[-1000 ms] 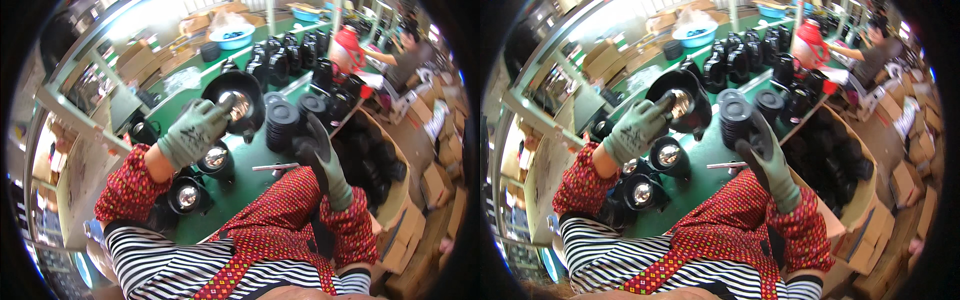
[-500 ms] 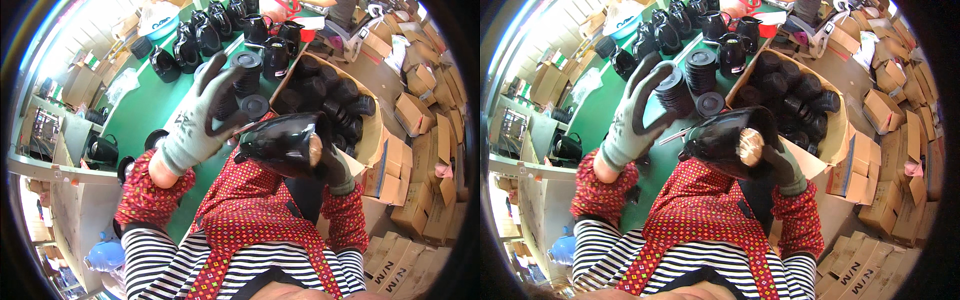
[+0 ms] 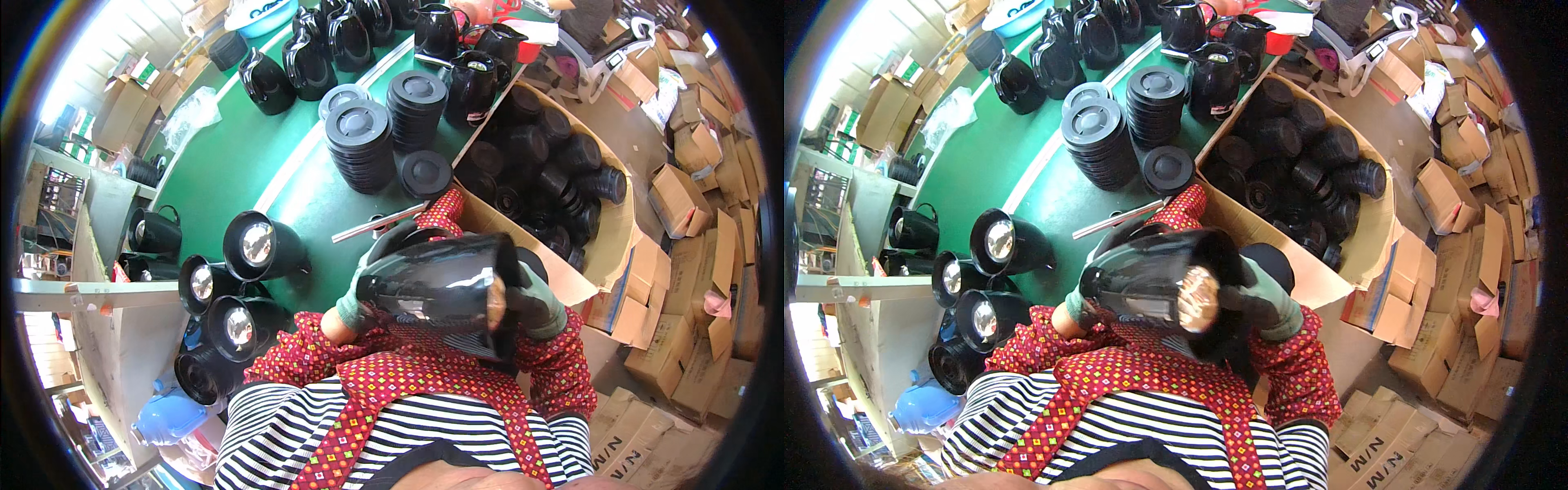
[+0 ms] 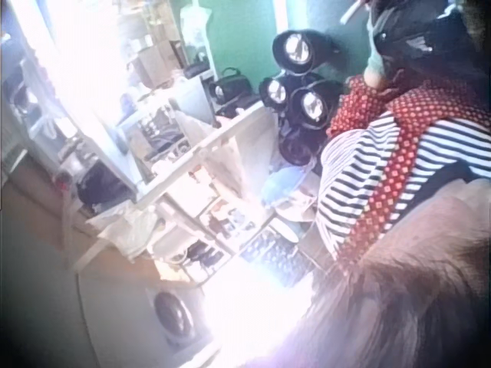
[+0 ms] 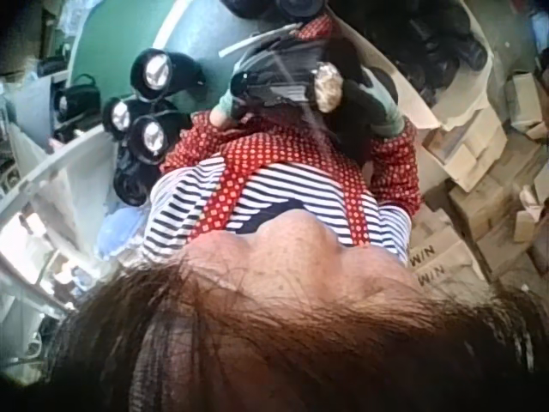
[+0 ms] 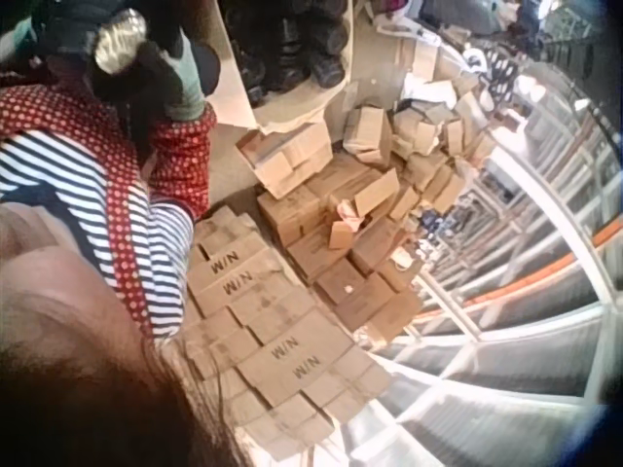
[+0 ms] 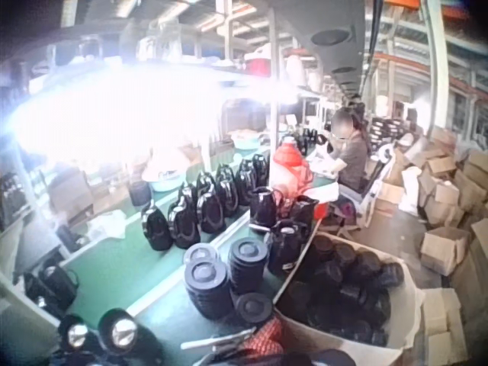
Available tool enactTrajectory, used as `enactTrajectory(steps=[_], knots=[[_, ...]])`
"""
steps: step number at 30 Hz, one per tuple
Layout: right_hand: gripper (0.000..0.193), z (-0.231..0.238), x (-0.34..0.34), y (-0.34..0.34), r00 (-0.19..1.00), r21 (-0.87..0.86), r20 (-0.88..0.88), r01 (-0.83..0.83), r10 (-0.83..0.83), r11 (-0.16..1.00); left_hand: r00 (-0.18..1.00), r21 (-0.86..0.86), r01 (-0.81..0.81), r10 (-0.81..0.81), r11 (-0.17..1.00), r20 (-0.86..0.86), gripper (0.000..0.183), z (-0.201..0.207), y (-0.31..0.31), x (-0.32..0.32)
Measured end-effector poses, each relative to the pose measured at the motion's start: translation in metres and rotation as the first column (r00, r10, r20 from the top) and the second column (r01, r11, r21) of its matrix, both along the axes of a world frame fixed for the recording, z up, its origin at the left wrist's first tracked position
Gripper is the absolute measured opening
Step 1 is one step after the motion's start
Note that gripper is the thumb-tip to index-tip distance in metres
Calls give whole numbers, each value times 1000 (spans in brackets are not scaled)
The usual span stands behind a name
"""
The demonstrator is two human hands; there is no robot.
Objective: The person assembles black kettles by inserting a metal component into the base and screwing on a black lid. They handle each kettle one at a time, placing completed units on the green workbench.
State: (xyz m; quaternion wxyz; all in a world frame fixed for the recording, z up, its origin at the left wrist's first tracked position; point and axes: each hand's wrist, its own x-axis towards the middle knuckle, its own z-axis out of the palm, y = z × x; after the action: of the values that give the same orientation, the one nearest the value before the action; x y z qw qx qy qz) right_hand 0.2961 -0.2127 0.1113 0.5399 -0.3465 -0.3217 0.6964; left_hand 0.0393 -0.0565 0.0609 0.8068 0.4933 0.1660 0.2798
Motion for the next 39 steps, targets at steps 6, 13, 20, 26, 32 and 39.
enactTrajectory(steps=[6, 13, 20, 26, 32, 39], knots=[[72, -30, 16, 133, 837, 40, 539, 82, -91, 996, 992, -30, -103, 100, 994, -80, 82, -27, 10, -15], [121, -144, -5, 247, -383, -225, 893, 75, 236, 971, 984, -24, -119, 114, 993, -133, 80, -35, 18, -24], [100, -155, 17, 232, -320, 49, 947, 221, 25, 974, 986, 20, -102, 104, 995, -128, 78, -44, 27, -17], [81, -53, 33, 133, 389, 494, 748, 213, -537, 843, 984, 94, -99, 111, 991, -136, 75, -45, 23, -16], [112, 24, -12, 21, 443, 442, 743, 240, -502, 865, 986, 156, -47, 71, 987, -152, 73, -45, 9, -18], [114, 25, -16, -30, 361, 486, 745, 282, -561, 827, 988, 253, 12, 28, 967, -152, 71, -44, 2, -1]])
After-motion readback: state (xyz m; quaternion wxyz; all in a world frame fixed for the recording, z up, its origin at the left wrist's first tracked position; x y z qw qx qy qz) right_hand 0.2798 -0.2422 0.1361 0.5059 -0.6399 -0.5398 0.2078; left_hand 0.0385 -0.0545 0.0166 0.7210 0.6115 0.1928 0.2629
